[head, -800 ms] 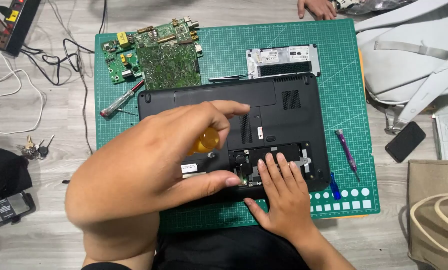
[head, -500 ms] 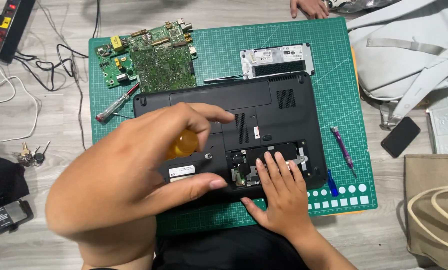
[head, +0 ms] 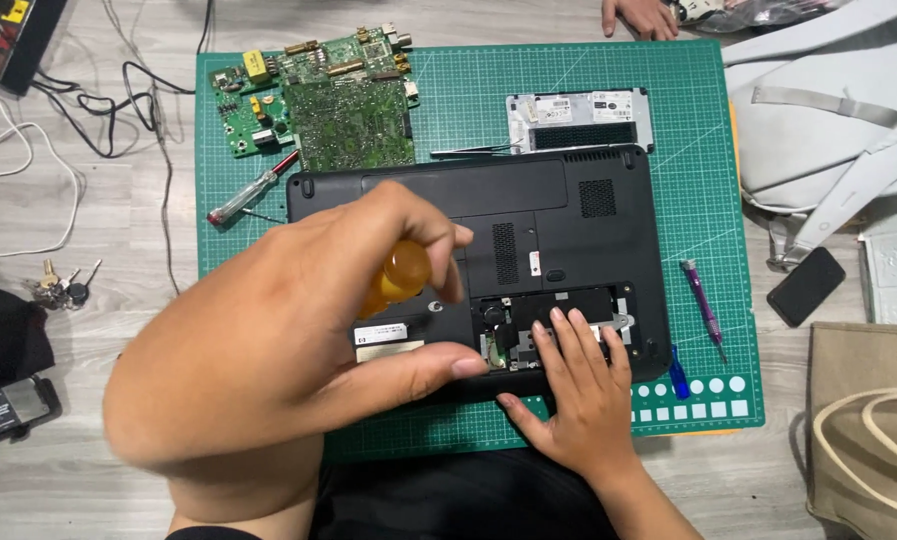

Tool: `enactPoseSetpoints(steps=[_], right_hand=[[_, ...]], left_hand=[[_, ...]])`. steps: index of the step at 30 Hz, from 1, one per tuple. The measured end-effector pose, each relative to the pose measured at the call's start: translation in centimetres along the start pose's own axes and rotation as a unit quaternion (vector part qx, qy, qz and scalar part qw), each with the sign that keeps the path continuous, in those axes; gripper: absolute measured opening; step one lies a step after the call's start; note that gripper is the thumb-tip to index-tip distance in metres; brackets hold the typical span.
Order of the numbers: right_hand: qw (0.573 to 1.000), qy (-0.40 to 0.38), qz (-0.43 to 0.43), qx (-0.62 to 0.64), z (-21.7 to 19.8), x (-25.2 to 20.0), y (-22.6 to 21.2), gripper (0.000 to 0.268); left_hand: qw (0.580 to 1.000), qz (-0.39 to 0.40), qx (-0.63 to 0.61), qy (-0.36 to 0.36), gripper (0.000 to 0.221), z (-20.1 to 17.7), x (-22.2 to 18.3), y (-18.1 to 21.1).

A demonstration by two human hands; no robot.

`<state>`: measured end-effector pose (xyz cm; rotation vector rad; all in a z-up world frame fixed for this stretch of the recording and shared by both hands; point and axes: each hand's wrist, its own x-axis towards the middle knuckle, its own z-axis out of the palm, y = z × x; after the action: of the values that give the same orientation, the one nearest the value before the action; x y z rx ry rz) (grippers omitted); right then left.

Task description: Disassembling a laptop to check the battery and internal components by removing screws from the back panel using a screwdriver.

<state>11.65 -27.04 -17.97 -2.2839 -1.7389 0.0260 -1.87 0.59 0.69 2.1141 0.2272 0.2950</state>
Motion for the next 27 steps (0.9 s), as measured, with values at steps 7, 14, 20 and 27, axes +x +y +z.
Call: enactPoseSetpoints(steps=[7,14,20,27], right_hand=[[0.998,0.028,0.039,0.037,0.1,-0.2,0.1,0.09],[0.999,0.014,0.042,0.028,0.6,-0.6,0.4,0.087],[0.997,0.016,-0.061,0.052,-0.1,-0.8,0.1,0.067],[0.975,0.038,-0.158,0.149,-1.3,-0.9,-0.1,0.031]], left_hand=[[0.999,-0.032,0.002,0.016,0.05,0.0,-0.2,-0.1],[1.0,-0.027,-0.003,0.006,0.052,-0.2,-0.3,-0.3],[1.0,-0.016,0.012,0.013,0.044,-0.2,-0.2,-0.5],[0.999,-0.032,0.008,0.007,0.031,-0.4,-0.1,-0.5]])
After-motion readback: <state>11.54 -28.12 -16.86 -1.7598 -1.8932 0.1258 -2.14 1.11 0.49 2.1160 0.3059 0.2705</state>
